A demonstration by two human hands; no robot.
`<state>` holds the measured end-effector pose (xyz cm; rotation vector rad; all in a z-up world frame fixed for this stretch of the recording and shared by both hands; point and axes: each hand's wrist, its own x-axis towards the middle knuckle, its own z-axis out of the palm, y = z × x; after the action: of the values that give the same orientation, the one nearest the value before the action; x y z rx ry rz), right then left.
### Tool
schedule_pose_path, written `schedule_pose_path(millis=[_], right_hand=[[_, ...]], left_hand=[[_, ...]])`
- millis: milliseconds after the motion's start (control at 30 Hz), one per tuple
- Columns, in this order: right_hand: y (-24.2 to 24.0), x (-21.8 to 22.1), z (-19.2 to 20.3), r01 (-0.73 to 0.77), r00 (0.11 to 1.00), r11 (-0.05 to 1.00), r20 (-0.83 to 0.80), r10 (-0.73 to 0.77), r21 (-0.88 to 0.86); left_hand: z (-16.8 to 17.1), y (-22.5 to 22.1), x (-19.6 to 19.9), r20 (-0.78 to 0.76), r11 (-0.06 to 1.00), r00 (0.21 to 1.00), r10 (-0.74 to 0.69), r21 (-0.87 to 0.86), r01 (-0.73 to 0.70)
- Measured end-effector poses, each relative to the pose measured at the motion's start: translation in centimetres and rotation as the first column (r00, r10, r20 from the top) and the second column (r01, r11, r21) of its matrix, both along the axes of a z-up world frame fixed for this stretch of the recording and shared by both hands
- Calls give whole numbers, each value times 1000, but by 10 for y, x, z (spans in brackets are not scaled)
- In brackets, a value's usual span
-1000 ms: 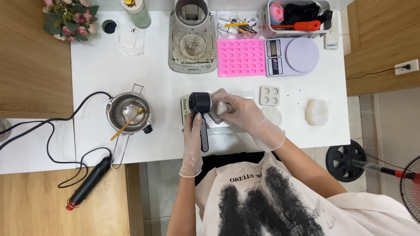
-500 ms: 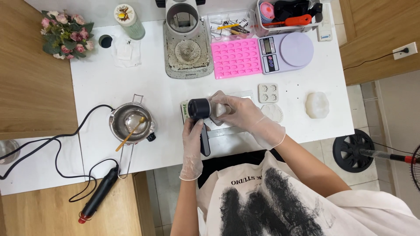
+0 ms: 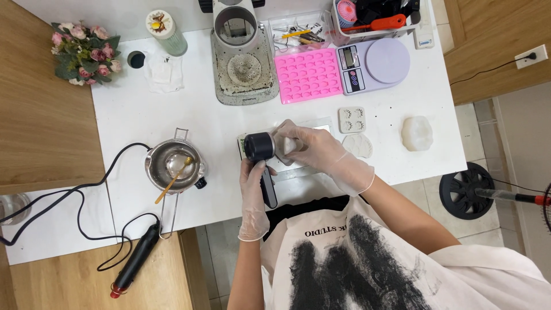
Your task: Unmolding small wax or plaster objects from various molds on a workbench in a studio setting.
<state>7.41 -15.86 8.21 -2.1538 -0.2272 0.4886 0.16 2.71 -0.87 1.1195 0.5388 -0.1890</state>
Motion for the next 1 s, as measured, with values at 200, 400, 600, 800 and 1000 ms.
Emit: schedule_pose_path(millis=[200,400,600,800,1000], right_hand=[[1,1,7,-6,998,999,-66,9,45],[-4,-1,-16,-5,1000,997,4,5,76],[-5,-3,-26,21,999,1000,38,-22,23],[5,-2,9,54,991,997,-120,-61,-58],[3,-6,0,37,999,998,-32,-36,42]], left_hand=[[10,-2,0,25,1000,1000,-7,-24,8],[-13,1,4,45,1000,999,-25,-13,25],[-11,0,3,53,999,998,-34,23,33],[-1,-1,3,36,998,998,-43,39,41],[-1,0,3,44,998,997,-60,26,59]])
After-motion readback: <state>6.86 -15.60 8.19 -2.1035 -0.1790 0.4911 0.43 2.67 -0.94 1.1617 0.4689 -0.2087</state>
